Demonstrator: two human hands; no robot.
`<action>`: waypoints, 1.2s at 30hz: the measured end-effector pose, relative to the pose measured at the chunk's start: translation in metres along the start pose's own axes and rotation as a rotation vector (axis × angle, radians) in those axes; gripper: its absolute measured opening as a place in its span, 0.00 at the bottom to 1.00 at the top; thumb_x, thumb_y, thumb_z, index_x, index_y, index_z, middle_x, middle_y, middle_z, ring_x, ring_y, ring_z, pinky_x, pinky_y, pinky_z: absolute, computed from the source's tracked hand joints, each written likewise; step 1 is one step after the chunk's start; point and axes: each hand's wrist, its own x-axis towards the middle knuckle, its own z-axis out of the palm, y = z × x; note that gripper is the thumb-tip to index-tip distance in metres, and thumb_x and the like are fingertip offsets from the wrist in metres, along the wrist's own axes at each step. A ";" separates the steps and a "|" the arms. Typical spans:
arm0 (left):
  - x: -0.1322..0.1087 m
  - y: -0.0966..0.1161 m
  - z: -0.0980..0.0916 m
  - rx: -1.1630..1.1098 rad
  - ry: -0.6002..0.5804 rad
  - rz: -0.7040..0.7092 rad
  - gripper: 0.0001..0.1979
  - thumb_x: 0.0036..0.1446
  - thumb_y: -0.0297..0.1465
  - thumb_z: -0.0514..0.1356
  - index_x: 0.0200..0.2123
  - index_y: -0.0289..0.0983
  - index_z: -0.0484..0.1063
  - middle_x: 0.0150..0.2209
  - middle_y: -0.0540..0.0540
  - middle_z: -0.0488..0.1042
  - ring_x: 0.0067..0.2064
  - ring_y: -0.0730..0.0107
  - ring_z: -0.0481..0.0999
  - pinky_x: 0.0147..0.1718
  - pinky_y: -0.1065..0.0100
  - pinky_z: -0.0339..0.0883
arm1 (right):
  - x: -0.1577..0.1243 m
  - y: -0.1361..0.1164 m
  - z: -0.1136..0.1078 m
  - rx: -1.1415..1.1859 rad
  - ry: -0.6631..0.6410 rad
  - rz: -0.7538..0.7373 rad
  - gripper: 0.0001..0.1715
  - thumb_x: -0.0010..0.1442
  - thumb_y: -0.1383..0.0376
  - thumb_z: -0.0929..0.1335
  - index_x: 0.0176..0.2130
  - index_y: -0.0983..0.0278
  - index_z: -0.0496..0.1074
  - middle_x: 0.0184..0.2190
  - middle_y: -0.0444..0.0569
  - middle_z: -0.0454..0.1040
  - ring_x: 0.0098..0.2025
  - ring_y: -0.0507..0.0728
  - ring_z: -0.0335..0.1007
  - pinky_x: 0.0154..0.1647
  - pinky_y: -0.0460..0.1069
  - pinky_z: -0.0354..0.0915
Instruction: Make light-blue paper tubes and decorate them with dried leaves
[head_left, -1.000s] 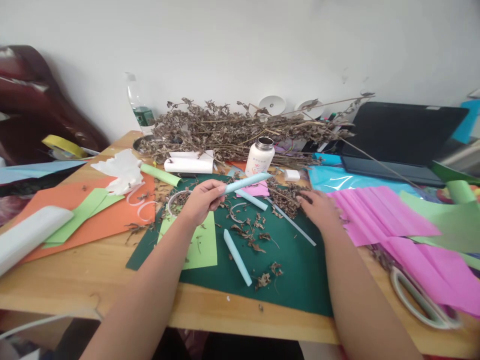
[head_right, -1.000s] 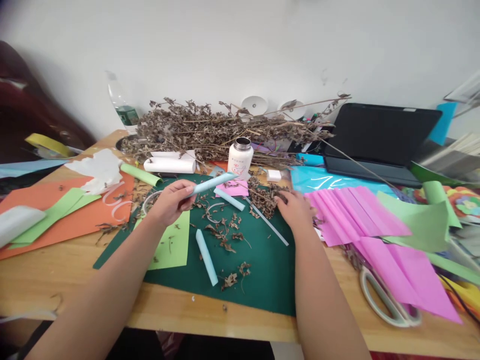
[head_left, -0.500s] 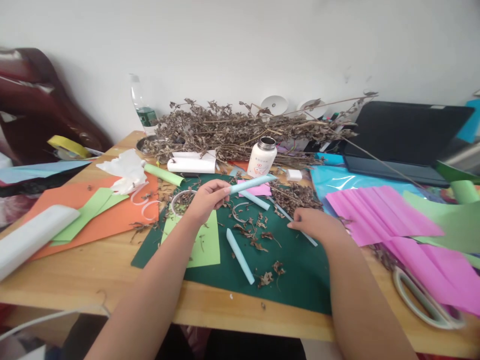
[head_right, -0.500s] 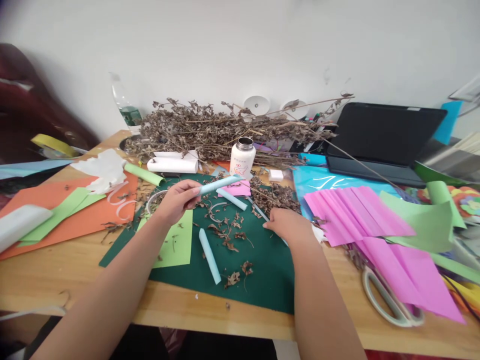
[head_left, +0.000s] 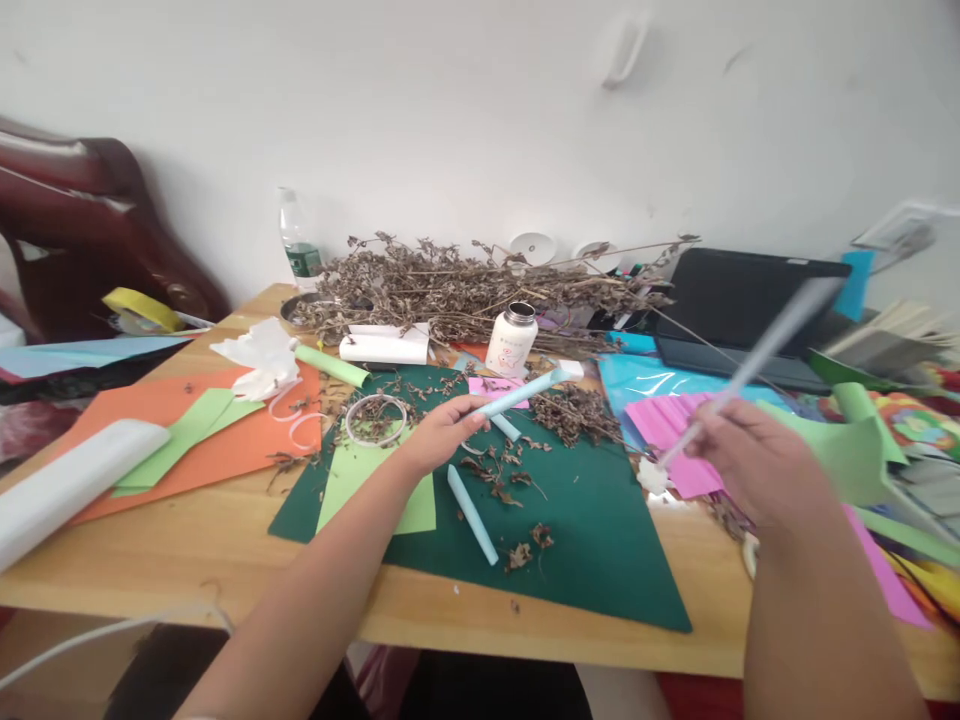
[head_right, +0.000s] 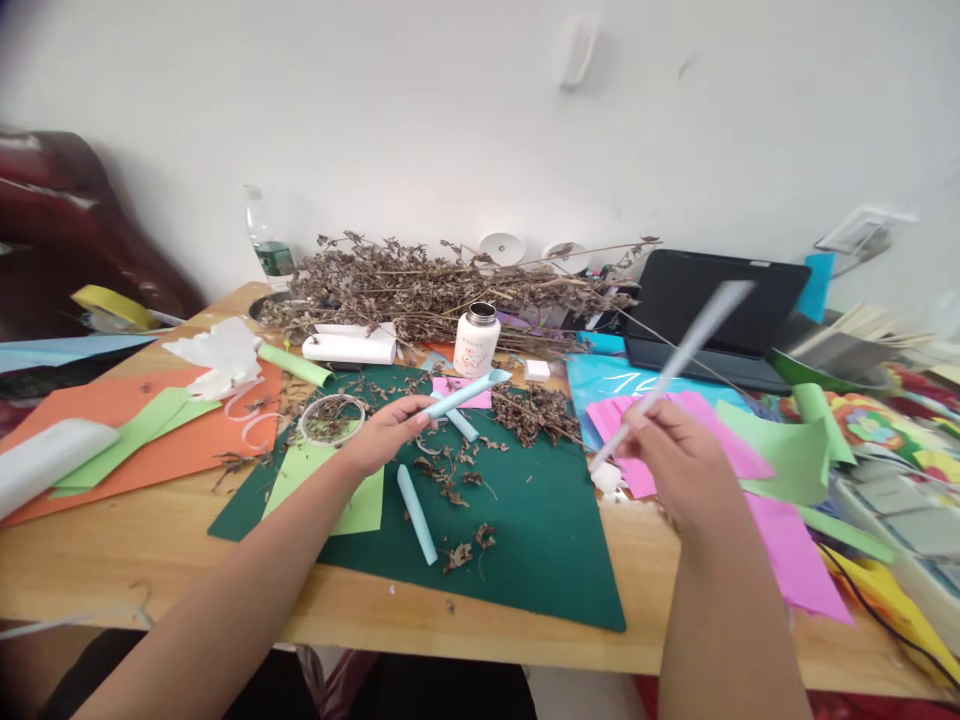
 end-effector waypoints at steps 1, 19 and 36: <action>-0.001 0.001 0.006 0.000 -0.033 0.026 0.12 0.53 0.35 0.49 0.39 0.36 0.63 0.31 0.49 0.66 0.34 0.74 0.63 0.35 0.70 0.56 | -0.002 -0.009 -0.001 0.174 0.090 -0.079 0.05 0.43 0.63 0.65 0.21 0.61 0.64 0.20 0.42 0.62 0.23 0.50 0.60 0.20 0.46 0.59; 0.004 0.045 0.122 -1.066 -0.128 -0.461 0.04 0.46 0.25 0.48 0.25 0.33 0.61 0.28 0.42 0.71 0.29 0.68 0.72 0.28 0.65 0.65 | -0.020 -0.037 -0.028 0.491 0.123 -0.083 0.09 0.51 0.59 0.59 0.36 0.52 0.58 0.20 0.39 0.56 0.15 0.47 0.46 0.15 0.44 0.44; -0.005 0.026 0.137 0.018 -0.279 -0.147 0.10 0.41 0.22 0.55 0.30 0.36 0.57 0.34 0.45 0.71 0.39 0.67 0.68 0.38 0.64 0.59 | -0.030 -0.040 -0.033 0.779 0.188 -0.171 0.04 0.50 0.63 0.61 0.26 0.59 0.58 0.21 0.39 0.56 0.19 0.46 0.53 0.20 0.44 0.52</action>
